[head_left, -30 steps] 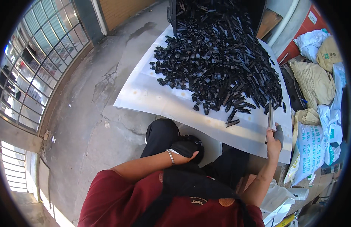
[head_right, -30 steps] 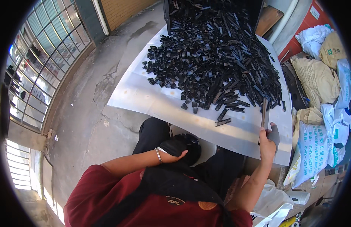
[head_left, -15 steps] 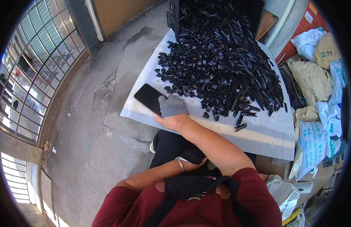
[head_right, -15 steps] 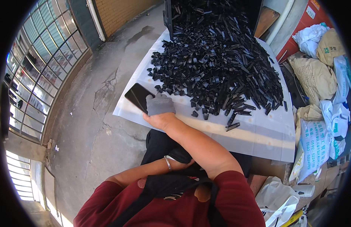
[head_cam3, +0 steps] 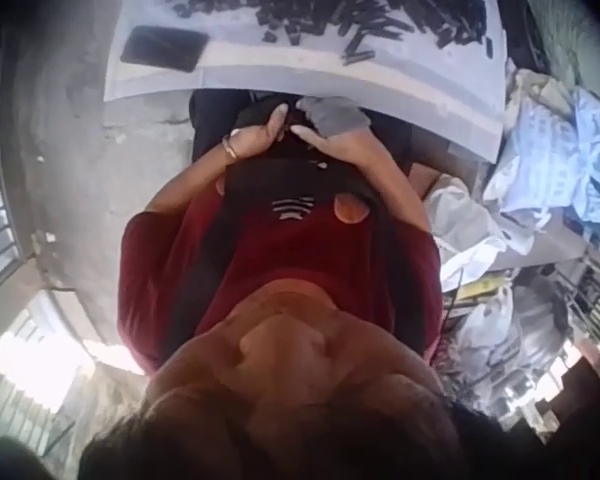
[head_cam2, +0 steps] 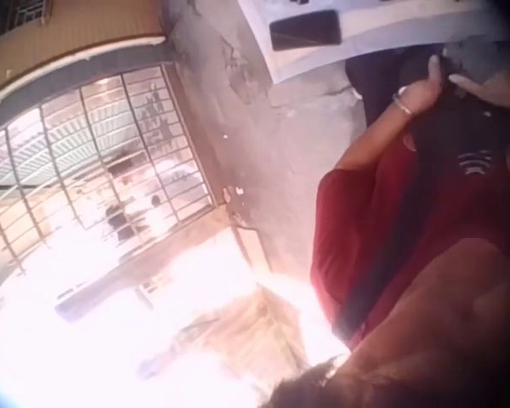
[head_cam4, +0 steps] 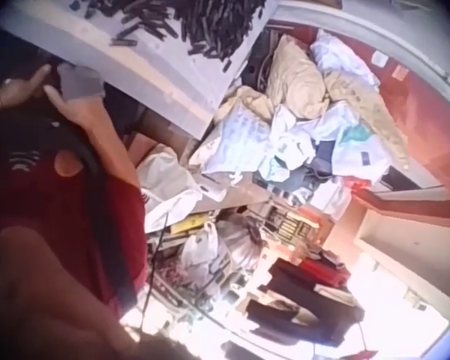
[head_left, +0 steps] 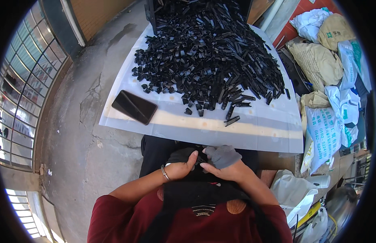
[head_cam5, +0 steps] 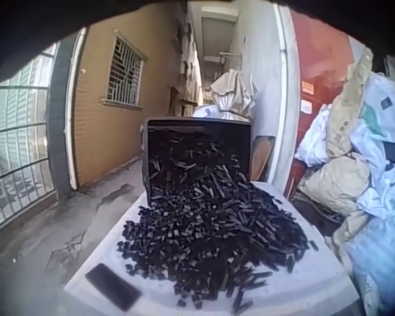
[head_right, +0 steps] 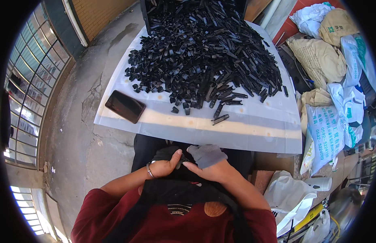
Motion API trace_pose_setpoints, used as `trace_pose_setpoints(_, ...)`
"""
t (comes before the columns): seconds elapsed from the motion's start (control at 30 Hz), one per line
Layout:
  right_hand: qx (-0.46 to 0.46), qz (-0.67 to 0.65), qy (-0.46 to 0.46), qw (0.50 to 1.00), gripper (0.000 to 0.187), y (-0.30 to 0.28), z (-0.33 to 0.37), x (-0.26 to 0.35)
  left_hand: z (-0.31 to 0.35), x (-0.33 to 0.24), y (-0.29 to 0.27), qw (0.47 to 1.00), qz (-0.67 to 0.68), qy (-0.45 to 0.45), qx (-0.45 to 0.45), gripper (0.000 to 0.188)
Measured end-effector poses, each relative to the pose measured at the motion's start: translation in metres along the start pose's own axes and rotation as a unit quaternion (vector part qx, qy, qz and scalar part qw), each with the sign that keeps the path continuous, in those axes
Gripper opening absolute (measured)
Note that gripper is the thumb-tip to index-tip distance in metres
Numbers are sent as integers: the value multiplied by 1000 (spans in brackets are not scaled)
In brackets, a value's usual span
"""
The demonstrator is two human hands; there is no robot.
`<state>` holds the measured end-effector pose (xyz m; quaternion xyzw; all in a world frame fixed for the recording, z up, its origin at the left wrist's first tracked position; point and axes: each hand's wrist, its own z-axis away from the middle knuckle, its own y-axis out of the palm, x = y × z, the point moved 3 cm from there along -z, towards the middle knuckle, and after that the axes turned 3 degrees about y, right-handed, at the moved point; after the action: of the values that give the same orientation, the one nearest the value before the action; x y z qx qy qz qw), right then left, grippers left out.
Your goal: Picking and sorting small black plastic components into piles or bags.
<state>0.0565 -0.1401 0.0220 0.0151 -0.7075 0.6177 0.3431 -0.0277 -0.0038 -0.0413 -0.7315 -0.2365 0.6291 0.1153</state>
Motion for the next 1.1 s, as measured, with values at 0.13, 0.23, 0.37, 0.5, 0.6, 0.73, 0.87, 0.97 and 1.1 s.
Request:
trace_pose_setpoints(0.13, -67, 4, -27, 997, 35, 6, 13, 0, -14, -19, 4, 998, -14, 42, -40, 28)
trace_pose_setpoints(0.23, -90, 15, -30, 995, 38, 2, 13, -2, -21, -24, 4, 997, -62, 37, -40, 28)
trace_pose_setpoints(0.37, -33, 58, 27, 997, 34, 0, 7, -2, -28, -33, 4, 997, -62, 7, -42, 28)
trace_pose_setpoints(0.5, -73, 64, 16, 995, 29, 1, 9, -4, -33, -36, -1, 998, -61, -9, 10, 30)
trace_pose_setpoints(0.6, -204, 9, -48, 978, 26, 9, 14, -15, -44, -43, -8, 992, -106, 34, 66, 34)
trace_pose_setpoints(0.73, -140, 20, -59, 988, 26, -23, 10, -18, -64, -34, -47, 948, -317, 18, -13, 32)
trace_pose_setpoints(0.87, -200, 17, 101, 974, 27, -55, -5, -46, -84, -2, -68, 912, -393, 53, -107, 28)
trace_pose_setpoints(0.97, -191, 89, 130, 969, 27, -41, -27, -75, -102, 3, -65, 915, -388, 53, -94, 25)
trace_pose_setpoints(1.1, -94, 175, 144, 969, 26, -39, -32, -62, -102, 3, -57, 911, -410, 16, -28, 19)
